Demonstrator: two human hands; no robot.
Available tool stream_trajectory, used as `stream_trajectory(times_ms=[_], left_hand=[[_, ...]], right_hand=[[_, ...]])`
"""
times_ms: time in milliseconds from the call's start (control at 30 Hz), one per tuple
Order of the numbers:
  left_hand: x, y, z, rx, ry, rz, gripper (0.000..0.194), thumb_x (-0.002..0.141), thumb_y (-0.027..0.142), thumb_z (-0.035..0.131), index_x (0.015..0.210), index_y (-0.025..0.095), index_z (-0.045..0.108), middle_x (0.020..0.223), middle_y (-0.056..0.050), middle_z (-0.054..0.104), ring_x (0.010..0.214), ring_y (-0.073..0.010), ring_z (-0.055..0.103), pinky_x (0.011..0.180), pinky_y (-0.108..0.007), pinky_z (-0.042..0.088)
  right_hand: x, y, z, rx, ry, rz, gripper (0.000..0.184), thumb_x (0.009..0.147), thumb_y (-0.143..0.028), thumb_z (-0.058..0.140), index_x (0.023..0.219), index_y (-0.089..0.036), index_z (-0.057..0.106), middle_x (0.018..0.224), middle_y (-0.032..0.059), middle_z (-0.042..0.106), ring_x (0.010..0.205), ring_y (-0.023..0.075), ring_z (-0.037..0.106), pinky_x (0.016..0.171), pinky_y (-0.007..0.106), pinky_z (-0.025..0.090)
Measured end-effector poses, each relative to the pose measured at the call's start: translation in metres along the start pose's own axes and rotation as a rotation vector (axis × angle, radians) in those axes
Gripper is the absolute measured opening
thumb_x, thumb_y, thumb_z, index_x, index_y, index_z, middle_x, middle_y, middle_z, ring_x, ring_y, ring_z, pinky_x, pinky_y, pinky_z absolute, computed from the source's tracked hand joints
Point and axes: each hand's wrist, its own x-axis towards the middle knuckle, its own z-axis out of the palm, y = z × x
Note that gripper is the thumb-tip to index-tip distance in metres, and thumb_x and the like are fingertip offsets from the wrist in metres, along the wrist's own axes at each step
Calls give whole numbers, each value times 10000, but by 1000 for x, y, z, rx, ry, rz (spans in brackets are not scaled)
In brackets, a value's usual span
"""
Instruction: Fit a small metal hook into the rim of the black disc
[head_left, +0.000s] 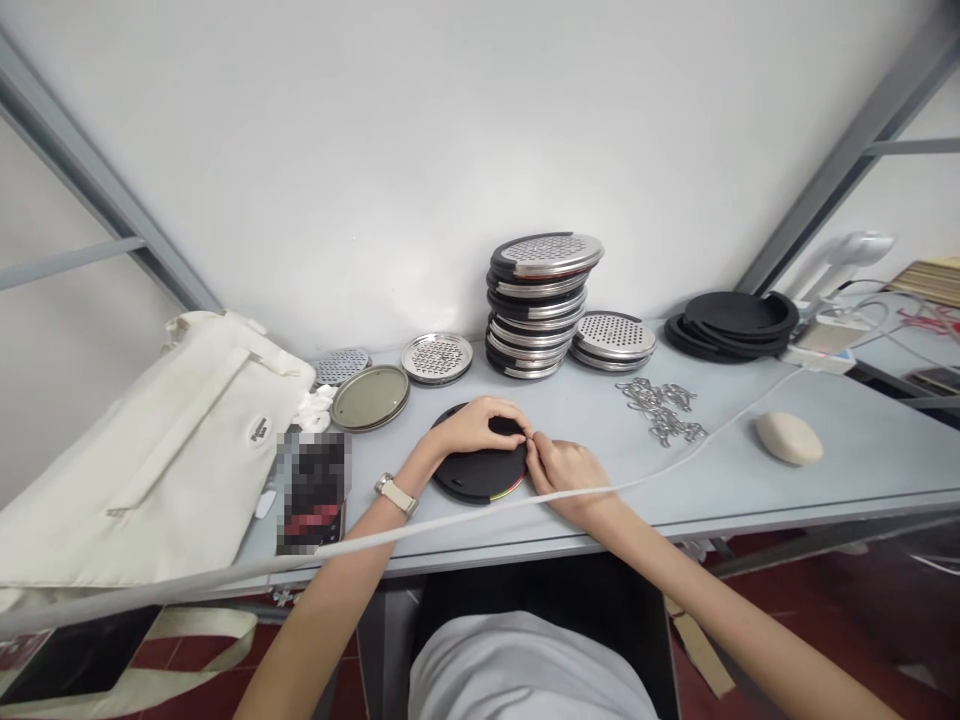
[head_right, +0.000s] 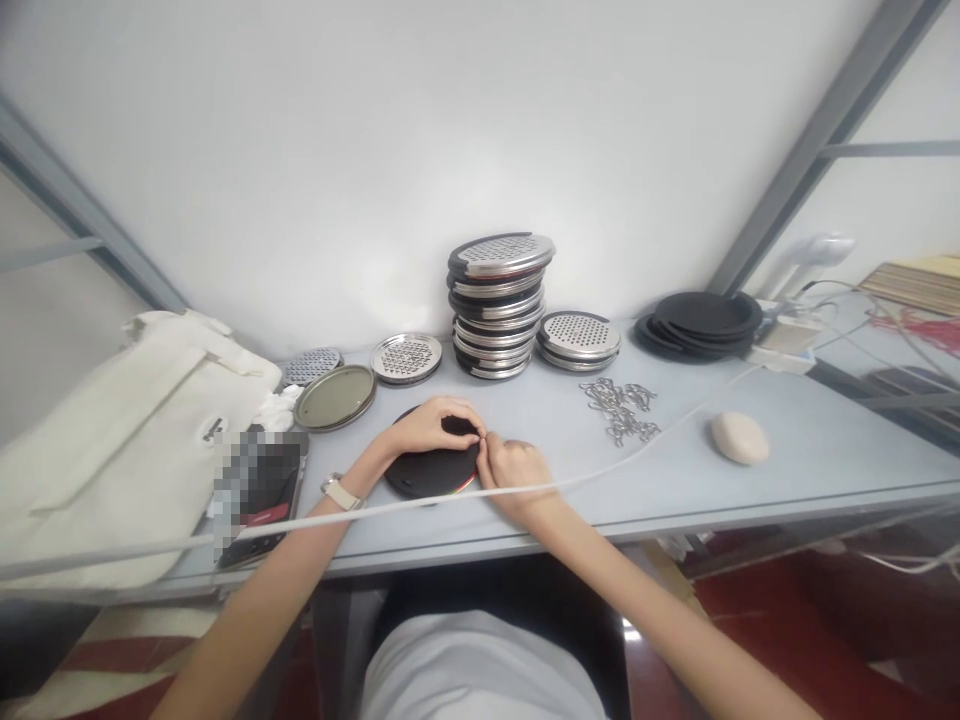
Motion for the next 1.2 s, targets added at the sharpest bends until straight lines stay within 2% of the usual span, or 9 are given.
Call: stream_trajectory(times_ms=[233,467,633,833,1033,1200], left_hand=[[0,-2,1,-9,29,-55,236,708,170,566,936,148,621,933,-42,642,881,-130,568,814,-239,409],[1,-2,0,68,37,-31,247,698,165,578,938,169,635,959,-41,637,912,-140,551,863,-260,383],[0,1,0,97,40,-25,256,714,170,569,963,185,625,965,-32,636,921,-141,542,846,-261,384],[1,3,-1,30,-10,-47,350,732,179,565,1081,189,557,1036,-53,625,937,-142,559,811,-258,395],[1,1,-1,39,-9,-62,356,716,161,571,1071,189,562,1016,-42,629,928,-134,561,818,-250,396],[1,0,-1,40,-8,-65,301,720,163,560,1019,176,584,1009,-32,629,932,-124,555,811,-234,397]], right_hand=[[5,3,-2,48,-81,52,370,907,-318,186,931,-184,530,738,56,671,580,141,600,520,250,264],[10,5,-6,102,-139,88,484,912,-347,140,895,-188,597,816,82,674,680,154,615,582,247,312],[11,6,-6,86,-134,66,464,910,-339,155,879,-192,594,808,74,678,666,163,620,562,257,297],[11,6,-3,71,-107,35,474,916,-330,143,868,-184,592,800,66,679,681,164,628,575,252,304],[11,6,-4,76,-106,39,442,914,-328,166,922,-191,586,798,65,680,660,154,623,566,248,300],[9,5,-4,55,-96,41,428,912,-323,166,884,-193,573,757,58,677,625,157,617,539,251,276]])
